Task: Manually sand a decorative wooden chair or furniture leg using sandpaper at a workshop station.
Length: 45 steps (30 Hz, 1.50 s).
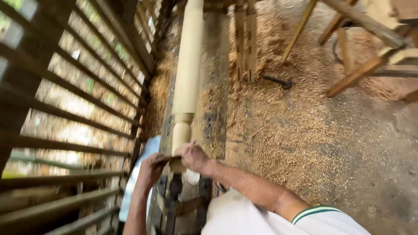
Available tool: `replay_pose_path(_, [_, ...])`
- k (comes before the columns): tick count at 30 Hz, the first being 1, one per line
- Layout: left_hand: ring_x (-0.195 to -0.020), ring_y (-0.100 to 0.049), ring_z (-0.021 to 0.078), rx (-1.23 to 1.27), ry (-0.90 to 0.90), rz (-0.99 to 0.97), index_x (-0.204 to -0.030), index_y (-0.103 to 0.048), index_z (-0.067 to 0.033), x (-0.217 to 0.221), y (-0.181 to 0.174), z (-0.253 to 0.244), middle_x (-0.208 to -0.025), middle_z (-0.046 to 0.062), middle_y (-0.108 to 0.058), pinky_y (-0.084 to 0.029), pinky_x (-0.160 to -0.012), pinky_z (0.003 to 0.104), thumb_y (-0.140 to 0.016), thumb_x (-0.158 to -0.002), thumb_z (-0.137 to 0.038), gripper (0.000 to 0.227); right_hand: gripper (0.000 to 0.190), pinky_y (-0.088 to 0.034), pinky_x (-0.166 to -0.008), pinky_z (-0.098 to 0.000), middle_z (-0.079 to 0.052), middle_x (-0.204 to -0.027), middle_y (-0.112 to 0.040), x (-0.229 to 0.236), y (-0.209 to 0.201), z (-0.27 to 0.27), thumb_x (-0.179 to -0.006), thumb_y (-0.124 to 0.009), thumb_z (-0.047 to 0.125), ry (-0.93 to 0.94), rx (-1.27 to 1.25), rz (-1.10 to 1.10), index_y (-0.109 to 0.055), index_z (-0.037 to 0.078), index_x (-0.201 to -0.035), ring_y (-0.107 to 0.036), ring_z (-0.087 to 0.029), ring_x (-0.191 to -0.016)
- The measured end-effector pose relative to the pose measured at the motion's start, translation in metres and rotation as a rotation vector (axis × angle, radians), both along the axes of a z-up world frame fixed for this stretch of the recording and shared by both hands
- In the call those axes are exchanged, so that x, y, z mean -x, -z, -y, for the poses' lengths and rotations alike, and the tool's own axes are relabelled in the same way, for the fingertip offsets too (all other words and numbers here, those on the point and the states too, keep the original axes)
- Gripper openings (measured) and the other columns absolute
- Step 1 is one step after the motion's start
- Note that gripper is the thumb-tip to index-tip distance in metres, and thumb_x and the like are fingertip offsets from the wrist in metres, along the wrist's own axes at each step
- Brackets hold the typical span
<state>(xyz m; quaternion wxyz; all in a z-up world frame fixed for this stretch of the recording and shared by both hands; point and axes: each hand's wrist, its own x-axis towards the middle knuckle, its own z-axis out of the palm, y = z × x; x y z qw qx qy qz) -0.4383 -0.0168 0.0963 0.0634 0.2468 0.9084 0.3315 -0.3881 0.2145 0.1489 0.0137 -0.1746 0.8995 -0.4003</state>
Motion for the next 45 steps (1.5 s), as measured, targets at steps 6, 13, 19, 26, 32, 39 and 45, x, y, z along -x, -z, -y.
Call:
replay_pose_path(6, [-0.094, -0.073, 0.0245, -0.317, -0.353, 0.221, -0.117, -0.070, -0.0002, -0.052, -0.022, -0.021, -0.105, 0.016, -0.076, -0.057, -0.084, 0.036, -0.075, -0.093, -0.032, 0.040, 0.022, -0.060, -0.081, -0.0372, -0.008, -0.098, -0.077, -0.054, 0.011, -0.038, -0.087, -0.074, 0.003, 0.039, 0.287, -0.229, -0.079, 0.009, -0.107, -0.072, -0.023, -0.090])
replay_pose_path(13, [-0.090, -0.076, 0.0244, -0.242, -0.317, 0.686, -0.115, -0.071, -0.0059, -0.044, -0.055, -0.071, -0.100, 0.013, -0.078, -0.060, -0.078, 0.035, -0.084, -0.077, -0.041, 0.053, 0.022, -0.055, -0.061, -0.0353, -0.014, -0.089, -0.075, -0.063, 0.115, -0.106, -0.099, -0.074, 0.019, 0.533, 0.363, 0.679, -0.074, -0.002, -0.101, -0.065, -0.016, -0.069])
replay_pose_path(19, [-0.092, -0.076, 0.0271, -0.179, -0.435, 0.485, -0.119, -0.069, -0.0058, -0.065, -0.070, -0.071, -0.104, 0.014, -0.076, -0.058, -0.079, 0.038, -0.086, -0.077, -0.040, 0.057, 0.050, -0.058, -0.075, -0.0409, -0.006, -0.097, -0.076, -0.034, 0.094, -0.077, -0.087, -0.075, 0.039, 0.311, -0.021, 0.588, -0.068, 0.008, -0.126, -0.070, -0.019, -0.080])
replay_pose_path(26, [-0.108, -0.072, 0.0300, -0.187, -0.713, 0.117, -0.142, -0.060, -0.0079, -0.212, -0.129, -0.010, -0.127, 0.017, -0.070, -0.059, -0.091, 0.042, -0.075, -0.093, -0.032, 0.056, 0.066, -0.057, -0.104, -0.0406, -0.006, -0.123, -0.069, -0.011, 0.012, -0.009, -0.084, -0.077, 0.032, 0.222, 1.353, 1.046, -0.052, 0.006, -0.140, -0.066, -0.019, -0.116])
replay_pose_path(32, [-0.102, -0.072, 0.0287, 0.087, -1.468, -0.139, -0.128, -0.068, -0.0037, -0.405, -0.133, 0.084, -0.114, 0.015, -0.073, -0.058, -0.089, 0.042, -0.074, -0.094, -0.021, 0.039, 0.041, -0.062, -0.093, -0.0448, -0.010, -0.098, -0.068, 0.002, 0.048, 0.003, -0.083, -0.082, 0.009, 0.259, 1.573, 1.040, -0.061, 0.002, -0.118, -0.069, -0.026, -0.089])
replay_pose_path(39, [-0.100, -0.069, 0.0375, 0.307, -2.075, -0.268, -0.121, -0.071, 0.0004, -0.570, -0.096, 0.051, -0.112, 0.021, -0.071, -0.055, -0.087, 0.045, -0.074, -0.101, -0.015, 0.025, 0.065, -0.056, -0.112, -0.0458, -0.012, -0.118, -0.071, -0.009, 0.029, 0.001, -0.074, -0.085, -0.001, 0.332, 1.288, 1.048, -0.059, 0.008, -0.133, -0.071, -0.027, -0.111])
replay_pose_path(45, [-0.108, -0.069, 0.0372, 0.397, -1.946, -0.536, -0.116, -0.071, -0.0015, -0.608, -0.072, 0.023, -0.112, 0.017, -0.074, -0.053, -0.101, 0.048, -0.062, -0.114, -0.029, 0.029, 0.066, -0.058, -0.116, -0.0488, -0.012, -0.121, -0.067, -0.013, 0.022, 0.004, -0.075, -0.086, 0.002, 0.323, 1.333, 1.015, -0.058, 0.009, -0.134, -0.068, -0.030, -0.112])
